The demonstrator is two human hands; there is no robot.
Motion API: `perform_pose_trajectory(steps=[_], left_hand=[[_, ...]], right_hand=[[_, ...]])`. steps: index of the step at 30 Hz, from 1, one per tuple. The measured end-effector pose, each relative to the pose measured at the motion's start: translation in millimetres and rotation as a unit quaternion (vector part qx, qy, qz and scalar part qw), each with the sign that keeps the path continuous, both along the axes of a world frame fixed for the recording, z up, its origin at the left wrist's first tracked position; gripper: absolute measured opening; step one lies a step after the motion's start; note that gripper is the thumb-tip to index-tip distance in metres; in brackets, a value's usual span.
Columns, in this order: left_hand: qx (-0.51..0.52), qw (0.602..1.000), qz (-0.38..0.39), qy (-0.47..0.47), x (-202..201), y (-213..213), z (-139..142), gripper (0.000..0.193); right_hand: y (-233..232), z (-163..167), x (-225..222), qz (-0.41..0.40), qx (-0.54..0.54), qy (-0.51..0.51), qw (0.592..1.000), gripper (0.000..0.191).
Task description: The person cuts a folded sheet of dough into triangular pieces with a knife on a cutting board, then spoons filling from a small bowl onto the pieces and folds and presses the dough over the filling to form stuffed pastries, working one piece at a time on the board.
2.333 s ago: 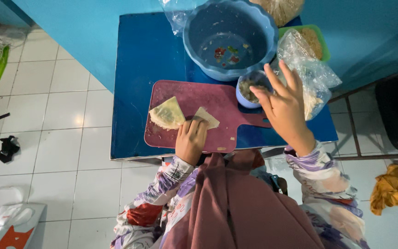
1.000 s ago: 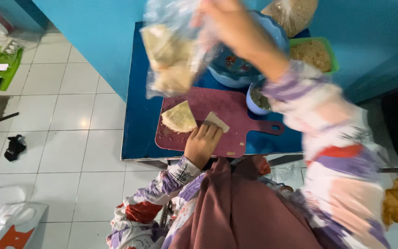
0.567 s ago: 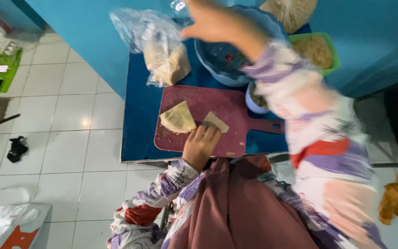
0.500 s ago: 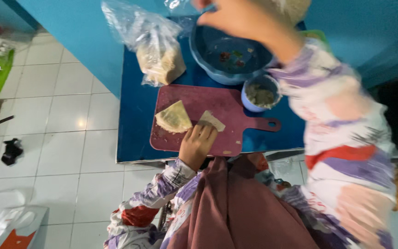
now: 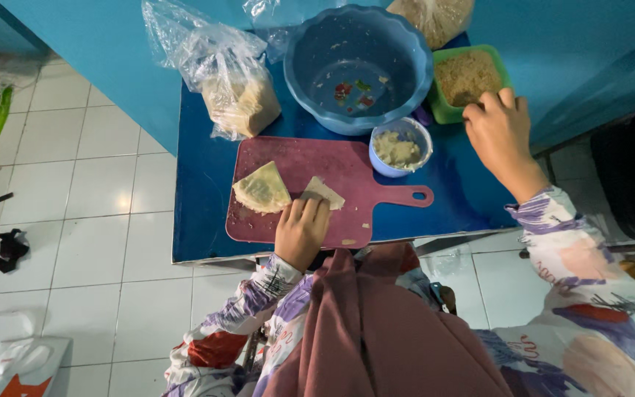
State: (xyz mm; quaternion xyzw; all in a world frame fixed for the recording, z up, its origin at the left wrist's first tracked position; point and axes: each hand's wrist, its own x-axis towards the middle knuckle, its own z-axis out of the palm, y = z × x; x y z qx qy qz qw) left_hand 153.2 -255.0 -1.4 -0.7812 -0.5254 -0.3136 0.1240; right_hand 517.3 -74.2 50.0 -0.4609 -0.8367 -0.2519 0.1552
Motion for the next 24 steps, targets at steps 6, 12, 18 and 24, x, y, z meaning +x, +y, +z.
perform_pose_trajectory(steps=[6, 12, 18, 24], left_hand=[[0.005, 1.0, -0.014, 0.013, -2, 0, -5, 0.024], [-0.019, 0.999, -0.007, -0.039, 0, 0, -4, 0.021], [0.0, 0.999, 0.036, 0.01, 12, -4, 14, 0.024], [-0.092, 0.978, -0.067, -0.176, 54, 32, 24, 0.076]], right_hand=[[5, -13, -1, -0.008, 0.029, 0.046, 0.998, 0.013], [6, 0, -4, 0.039, 0.014, 0.052, 0.998, 0.01], [-42, 26, -2, 0.037, -0.034, 0.057, 0.997, 0.006], [-106, 40, -11, -0.01, -0.125, 0.075, 0.989, 0.011]])
